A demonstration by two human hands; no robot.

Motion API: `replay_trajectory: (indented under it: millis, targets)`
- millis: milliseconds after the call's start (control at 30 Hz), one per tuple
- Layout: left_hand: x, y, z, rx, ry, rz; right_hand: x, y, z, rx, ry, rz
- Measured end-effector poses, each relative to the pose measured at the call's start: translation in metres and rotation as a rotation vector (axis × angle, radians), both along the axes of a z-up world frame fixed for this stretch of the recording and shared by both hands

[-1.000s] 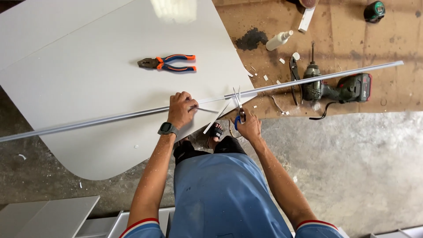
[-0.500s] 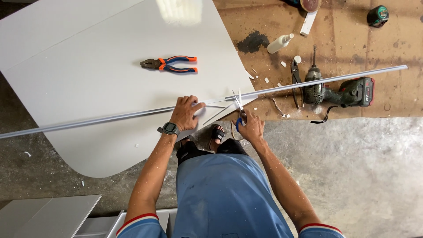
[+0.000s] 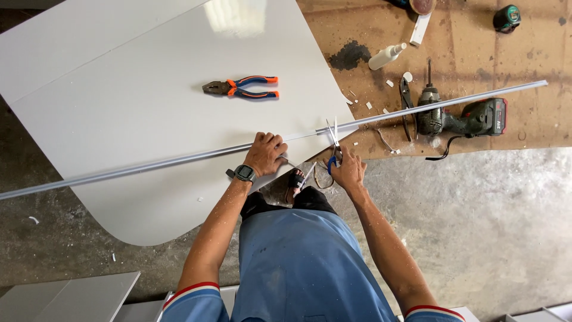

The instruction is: The person is measuring, cutting, and fitting a white plastic edging strip onto the curved edge of a white board in a workshop.

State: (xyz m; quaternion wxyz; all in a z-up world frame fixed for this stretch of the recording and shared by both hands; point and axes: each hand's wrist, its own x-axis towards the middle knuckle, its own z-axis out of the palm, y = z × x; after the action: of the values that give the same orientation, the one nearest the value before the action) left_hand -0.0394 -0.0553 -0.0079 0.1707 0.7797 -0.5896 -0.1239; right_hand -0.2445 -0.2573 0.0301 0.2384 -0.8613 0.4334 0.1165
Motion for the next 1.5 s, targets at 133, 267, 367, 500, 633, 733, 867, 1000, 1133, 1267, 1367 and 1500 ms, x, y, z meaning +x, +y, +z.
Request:
replay_trajectory:
  millis: [133,267,367,500,633,733,867,1000,1133,1267,1367,1500]
  targets:
    - [-0.006,0.005,-0.037,-0.199,0.03,-0.008,0.001,0.008,-0.004,-0.05,0.0,0.007]
    - [-0.003,0.005,-0.02,-0.238,0.048,-0.06,0.004,0.017,-0.005,-0.072,0.03,-0.016]
    - [-0.011,0.004,-0.046,-0.141,0.066,0.093,0.007,0.023,-0.007,-0.112,0.07,-0.021]
    - [-0.018,-0.004,0.001,-0.213,0.02,0.314,0.007,0.031,-0.012,-0.176,0.076,-0.012]
    - [-0.027,-0.005,0.033,-0.099,-0.121,0.481,0.009,0.037,-0.016,-0.217,0.07,-0.019]
    - [-0.023,0.009,-0.031,-0.045,0.064,0.389,0.01,0.038,-0.018,-0.216,0.089,-0.026]
    - [0.018,0.038,-0.047,-0.129,0.137,0.193,0.006,0.037,-0.018,-0.219,0.087,-0.001]
    - [0.03,0.035,0.005,0.042,0.425,0.275,0.007,0.04,-0.016,-0.231,0.059,0.002]
    - [0.013,0.017,0.03,0.145,0.301,0.469,0.004,0.04,-0.022,-0.215,0.059,-0.005]
    - [0.01,0.019,-0.006,0.065,0.215,0.502,0.005,0.038,-0.016,-0.242,0.049,0.003]
    - [0.012,0.022,-0.002,-0.006,0.239,0.457,0.005,0.036,-0.015,-0.221,0.062,-0.018]
    - [0.019,0.025,0.03,-0.074,0.29,0.383,-0.008,0.026,-0.035,-0.235,0.061,0.035]
